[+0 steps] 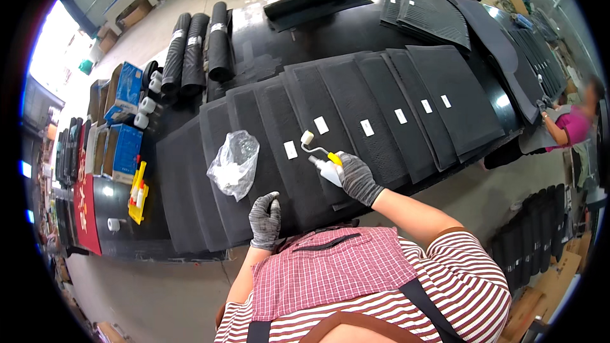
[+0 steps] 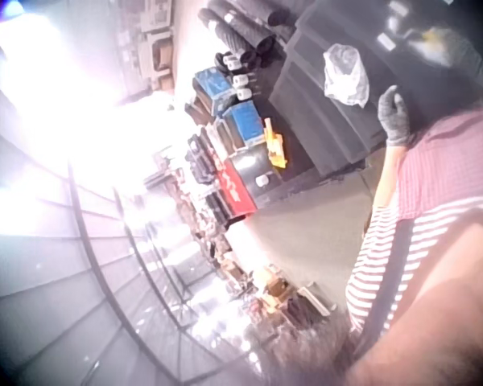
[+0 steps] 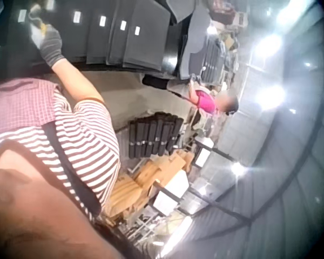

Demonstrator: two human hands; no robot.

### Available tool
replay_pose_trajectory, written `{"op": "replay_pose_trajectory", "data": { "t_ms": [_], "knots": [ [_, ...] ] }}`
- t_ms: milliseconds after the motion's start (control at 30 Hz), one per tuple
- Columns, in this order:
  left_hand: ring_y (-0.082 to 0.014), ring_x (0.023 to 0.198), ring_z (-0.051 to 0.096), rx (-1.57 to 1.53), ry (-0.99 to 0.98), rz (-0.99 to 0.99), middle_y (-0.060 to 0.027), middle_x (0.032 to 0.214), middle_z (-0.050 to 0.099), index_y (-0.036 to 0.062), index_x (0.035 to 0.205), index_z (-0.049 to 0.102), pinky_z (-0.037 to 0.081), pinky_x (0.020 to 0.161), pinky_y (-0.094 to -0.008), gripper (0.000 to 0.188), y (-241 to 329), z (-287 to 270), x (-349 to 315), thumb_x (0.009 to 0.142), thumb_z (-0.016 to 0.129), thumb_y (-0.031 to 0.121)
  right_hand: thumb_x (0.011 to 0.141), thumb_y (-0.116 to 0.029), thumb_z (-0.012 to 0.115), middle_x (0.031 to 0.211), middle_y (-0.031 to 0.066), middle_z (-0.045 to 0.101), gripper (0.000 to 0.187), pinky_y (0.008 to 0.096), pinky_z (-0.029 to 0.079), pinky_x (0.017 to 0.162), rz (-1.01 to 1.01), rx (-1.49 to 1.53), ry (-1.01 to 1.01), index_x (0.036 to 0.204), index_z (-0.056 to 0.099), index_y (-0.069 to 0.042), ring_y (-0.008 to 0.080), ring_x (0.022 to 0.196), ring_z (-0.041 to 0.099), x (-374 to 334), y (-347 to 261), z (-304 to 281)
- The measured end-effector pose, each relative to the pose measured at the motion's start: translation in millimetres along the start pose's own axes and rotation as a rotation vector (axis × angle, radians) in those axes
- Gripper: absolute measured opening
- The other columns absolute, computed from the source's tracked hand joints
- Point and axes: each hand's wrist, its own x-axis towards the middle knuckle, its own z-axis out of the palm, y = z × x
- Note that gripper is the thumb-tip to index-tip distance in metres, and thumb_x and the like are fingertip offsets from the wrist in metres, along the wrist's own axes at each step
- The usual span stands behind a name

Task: The person applies adhesive labels to black textured foam panels, using a roller to press the labels firmly into place. The person picks up individual labels from a plastic bag, applies glue from a bottle, positions the label on the panel, and rolls over it.

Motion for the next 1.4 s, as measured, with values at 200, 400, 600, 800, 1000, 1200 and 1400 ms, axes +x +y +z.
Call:
{"op": "replay_pose_trajectory", "data": {
  "t_ms": [200,400,600,800,1000,1200,1400],
  "knots": [
    [-0.0229,0.09,0.064,-0.014,0.196,0.016,-0.0128,0.094,0.067,0.0006,0.108,0.066,0.051,0.084,-0.034,0.021,-17,-47,17,0.088,0.06,0.0,0.092,-0.018,0.058,0.101,0.0212,0.062,0.03,0.0447,0.047,0.089,0.11,0.037,-0.012,0.114,0.058,0.002,0.0382,0.096,0.06,11,-32,-25],
    [-0.0368,0.11,0.054,0.529,0.133,0.007,-0.021,0.12,0.054,0.0017,0.132,0.046,0.044,0.098,-0.0452,0.078,-55,-95,71,0.068,0.083,0.027,0.085,-0.02,0.066,0.1,0.0133,0.061,0.028,0.0431,0.047,0.085,-0.087,-0.309,0.31,0.108,0.065,-0.005,0.0323,0.094,0.058,11,2,-7],
    [-0.0354,0.113,0.052,0.685,-0.143,0.155,-0.0158,0.115,0.058,0.0052,0.105,0.062,0.045,0.094,-0.0481,0.046,-78,-97,81,0.07,0.079,0.03,0.084,-0.029,0.07,0.092,0.0188,0.064,0.035,0.0432,0.048,0.084,0.093,-0.321,0.121,0.104,0.065,-0.001,0.035,0.089,0.06,-14,-52,-9],
    [-0.0367,0.097,0.056,0.483,-0.032,0.464,-0.0168,0.099,0.059,0.0049,0.09,0.059,0.046,0.086,-0.0483,0.019,-106,-157,113,0.074,0.066,0.012,0.082,-0.03,0.074,0.097,0.0187,0.063,0.041,0.0432,0.049,0.087,0.295,-0.125,0.157,0.108,0.06,-0.002,0.0343,0.093,0.061,-31,-45,7],
    [-0.038,0.11,0.055,0.536,-0.047,0.212,-0.0187,0.116,0.058,0.0011,0.111,0.06,0.046,0.097,-0.0467,0.037,-189,-210,94,0.076,0.069,0.008,0.084,-0.029,0.075,0.099,0.0102,0.061,0.048,0.0294,0.053,0.072,0.463,0.707,0.171,0.117,0.053,-0.002,0.0167,0.081,0.063,-22,-91,18],
    [-0.0347,0.122,0.05,0.401,0.235,0.277,-0.0185,0.128,0.052,0.0005,0.127,0.055,0.041,0.107,-0.0429,0.046,-113,-194,73,0.082,0.065,0.008,0.08,-0.026,0.08,0.097,0.0069,0.063,0.047,0.0226,0.051,0.066,0.494,1.27,0.107,0.115,0.059,-0.002,0.0119,0.076,0.059,3,-143,10],
    [-0.0318,0.121,0.051,0.213,-0.237,0.417,-0.0106,0.123,0.057,0.0095,0.123,0.059,0.039,0.104,-0.046,0.045,-68,-127,63,0.079,0.064,0.005,0.082,-0.02,0.078,0.09,0.0047,0.064,0.041,0.0209,0.048,0.064,0.498,1.391,0.033,0.113,0.059,-0.001,0.0084,0.07,0.056,38,-140,30]
  ]
}}
